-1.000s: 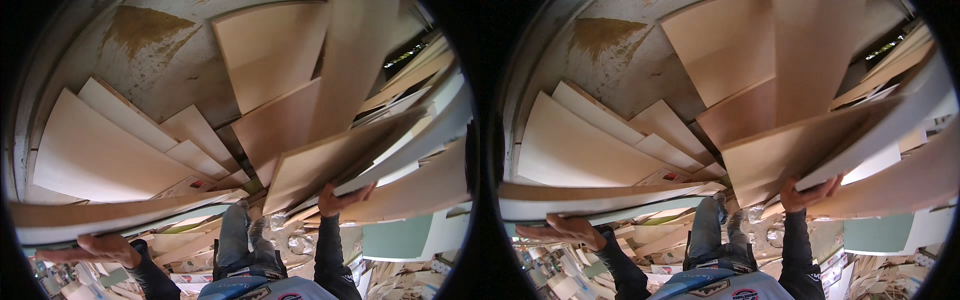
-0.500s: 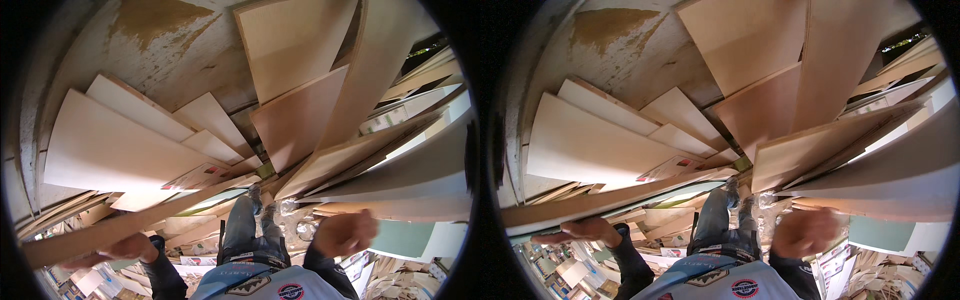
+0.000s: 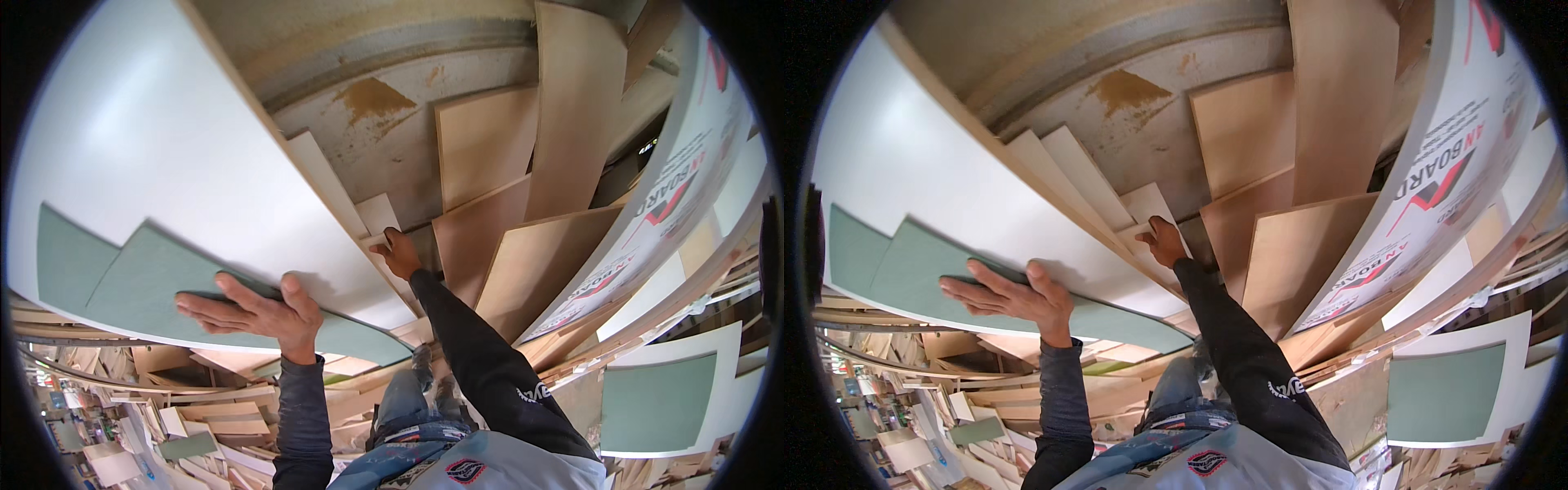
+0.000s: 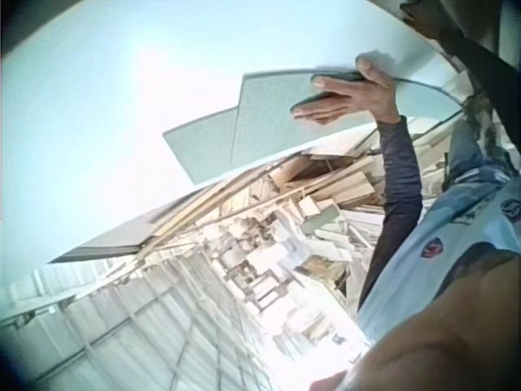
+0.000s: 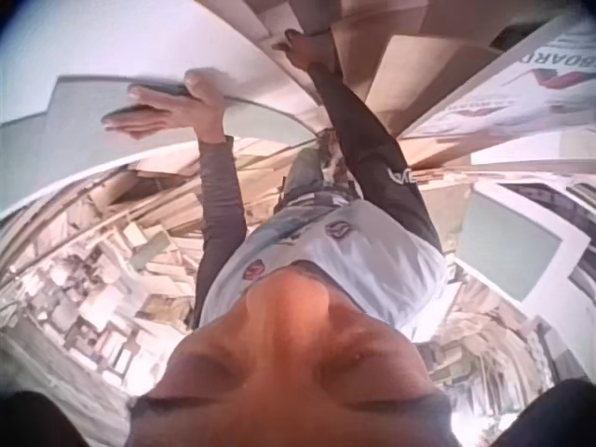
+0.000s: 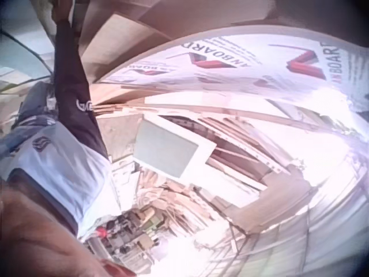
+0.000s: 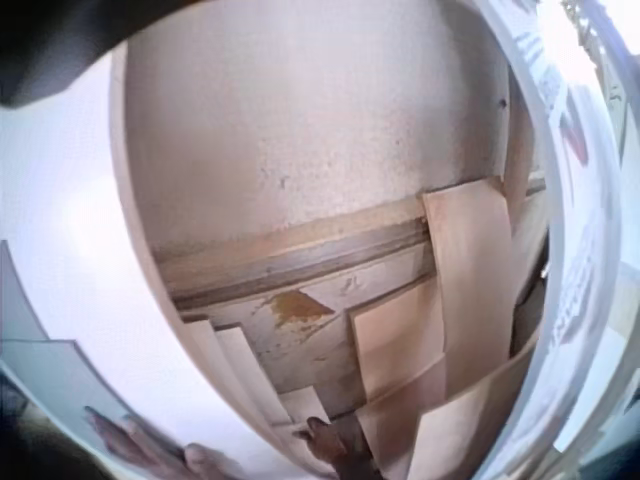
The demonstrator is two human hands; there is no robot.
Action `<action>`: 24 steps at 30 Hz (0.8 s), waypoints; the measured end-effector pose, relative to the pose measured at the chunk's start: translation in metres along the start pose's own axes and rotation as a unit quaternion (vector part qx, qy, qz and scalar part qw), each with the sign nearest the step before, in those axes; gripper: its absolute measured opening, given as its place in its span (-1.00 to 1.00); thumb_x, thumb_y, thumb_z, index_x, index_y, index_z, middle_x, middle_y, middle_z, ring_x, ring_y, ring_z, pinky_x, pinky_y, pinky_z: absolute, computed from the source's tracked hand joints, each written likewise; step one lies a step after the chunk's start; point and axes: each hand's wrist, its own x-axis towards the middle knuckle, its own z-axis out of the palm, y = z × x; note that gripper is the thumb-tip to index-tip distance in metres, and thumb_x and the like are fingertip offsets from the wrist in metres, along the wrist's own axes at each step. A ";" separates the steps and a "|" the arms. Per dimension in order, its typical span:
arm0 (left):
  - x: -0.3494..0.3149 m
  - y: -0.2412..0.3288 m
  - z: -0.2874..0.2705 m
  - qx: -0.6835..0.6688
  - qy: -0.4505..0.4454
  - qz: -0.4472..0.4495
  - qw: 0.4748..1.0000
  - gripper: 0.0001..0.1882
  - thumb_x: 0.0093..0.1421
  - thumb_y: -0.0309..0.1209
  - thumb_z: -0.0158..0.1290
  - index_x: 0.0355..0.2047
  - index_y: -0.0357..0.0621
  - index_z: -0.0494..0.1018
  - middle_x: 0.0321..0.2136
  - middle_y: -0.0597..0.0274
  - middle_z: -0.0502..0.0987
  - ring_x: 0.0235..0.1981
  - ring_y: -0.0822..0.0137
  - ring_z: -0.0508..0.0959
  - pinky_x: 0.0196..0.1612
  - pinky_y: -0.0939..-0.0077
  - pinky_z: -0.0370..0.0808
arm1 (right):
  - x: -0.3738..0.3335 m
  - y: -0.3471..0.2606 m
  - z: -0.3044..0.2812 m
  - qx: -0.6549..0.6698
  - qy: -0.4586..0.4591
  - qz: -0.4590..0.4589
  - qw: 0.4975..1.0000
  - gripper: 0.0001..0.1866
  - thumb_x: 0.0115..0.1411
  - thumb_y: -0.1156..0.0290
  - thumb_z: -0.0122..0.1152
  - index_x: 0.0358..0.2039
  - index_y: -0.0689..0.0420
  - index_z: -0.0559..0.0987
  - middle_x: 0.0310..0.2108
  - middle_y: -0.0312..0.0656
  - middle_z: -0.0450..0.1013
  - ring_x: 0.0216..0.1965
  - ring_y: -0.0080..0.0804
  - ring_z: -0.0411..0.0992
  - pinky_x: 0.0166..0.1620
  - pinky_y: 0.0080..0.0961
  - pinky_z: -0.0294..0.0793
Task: The person sorts and organizes white-laminated wood panels by picking them up from a workbench, carrying them to a storage pile, and leaning them against other panels before returning to the bench.
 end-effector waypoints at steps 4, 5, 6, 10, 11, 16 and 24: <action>-0.002 0.001 -0.004 -0.015 -0.007 -0.013 1.000 -0.29 0.22 0.14 -0.38 0.26 0.03 -0.08 0.22 -0.37 -0.26 0.25 -0.29 -0.24 0.12 -0.24 -0.25 | 0.023 -0.066 -0.063 0.141 0.190 -0.042 0.971 -0.70 0.04 0.32 0.25 -0.43 0.29 0.39 -0.57 -0.10 0.31 -0.52 -0.40 0.26 -0.40 -0.47 0.28; -0.002 0.003 -0.008 -0.024 -0.012 -0.012 1.000 -0.29 0.22 0.13 -0.37 0.26 0.03 -0.08 0.22 -0.37 -0.26 0.25 -0.29 -0.25 0.12 -0.23 -0.26 | 0.035 -0.093 -0.095 0.225 0.249 -0.077 0.939 -0.72 0.04 0.33 0.26 -0.44 0.27 0.41 -0.57 -0.19 0.34 -0.50 -0.53 0.25 -0.40 -0.55 0.27; -0.004 0.002 -0.007 -0.033 -0.011 -0.014 0.999 -0.30 0.22 0.13 -0.35 0.25 0.03 -0.06 0.22 -0.38 -0.26 0.25 -0.29 -0.25 0.13 -0.23 -0.30 | 0.042 -0.121 -0.127 0.279 0.257 -0.104 0.919 -0.73 0.04 0.32 0.27 -0.45 0.25 0.43 -0.56 -0.27 0.35 -0.49 -0.58 0.24 -0.39 -0.59 0.28; 0.001 0.004 -0.009 -0.034 -0.011 -0.020 0.999 -0.31 0.22 0.09 -0.32 0.25 0.00 -0.05 0.22 -0.36 -0.27 0.25 -0.29 -0.27 0.13 -0.22 -0.33 | 0.064 -0.184 -0.232 0.297 0.348 -0.184 0.870 -0.75 0.05 0.31 0.27 -0.49 0.22 0.45 -0.54 -0.41 0.34 -0.50 -0.66 0.22 -0.40 -0.68 0.25; 0.002 0.003 -0.012 -0.028 -0.010 -0.014 0.999 -0.32 0.23 0.06 -0.31 0.24 -0.03 -0.04 0.23 -0.35 -0.27 0.25 -0.28 -0.27 0.13 -0.22 -0.32 | 0.064 -0.201 -0.253 0.275 0.373 -0.199 0.864 -0.75 0.05 0.31 0.27 -0.50 0.23 0.45 -0.55 -0.40 0.34 -0.51 -0.67 0.21 -0.41 -0.68 0.24; 0.003 0.010 -0.018 -0.035 -0.010 -0.012 0.999 -0.35 0.24 0.03 -0.30 0.24 -0.04 -0.03 0.23 -0.34 -0.27 0.25 -0.28 -0.27 0.12 -0.24 -0.34 | 0.047 -0.297 -0.370 0.278 0.446 -0.227 0.820 -0.72 0.02 0.32 0.28 -0.53 0.29 0.45 -0.64 -0.35 0.32 -0.63 -0.66 0.19 -0.55 -0.67 0.21; 0.004 0.005 -0.023 -0.047 -0.024 -0.018 0.998 -0.35 0.24 0.04 -0.30 0.26 0.07 -0.07 0.21 -0.40 -0.25 0.24 -0.32 -0.28 0.14 -0.24 -0.45 | 0.030 -0.396 -0.439 0.250 0.432 -0.211 0.840 -0.67 0.03 0.30 0.27 -0.36 0.35 0.49 -0.49 -0.24 0.42 -0.53 -0.56 0.34 -0.44 -0.63 0.33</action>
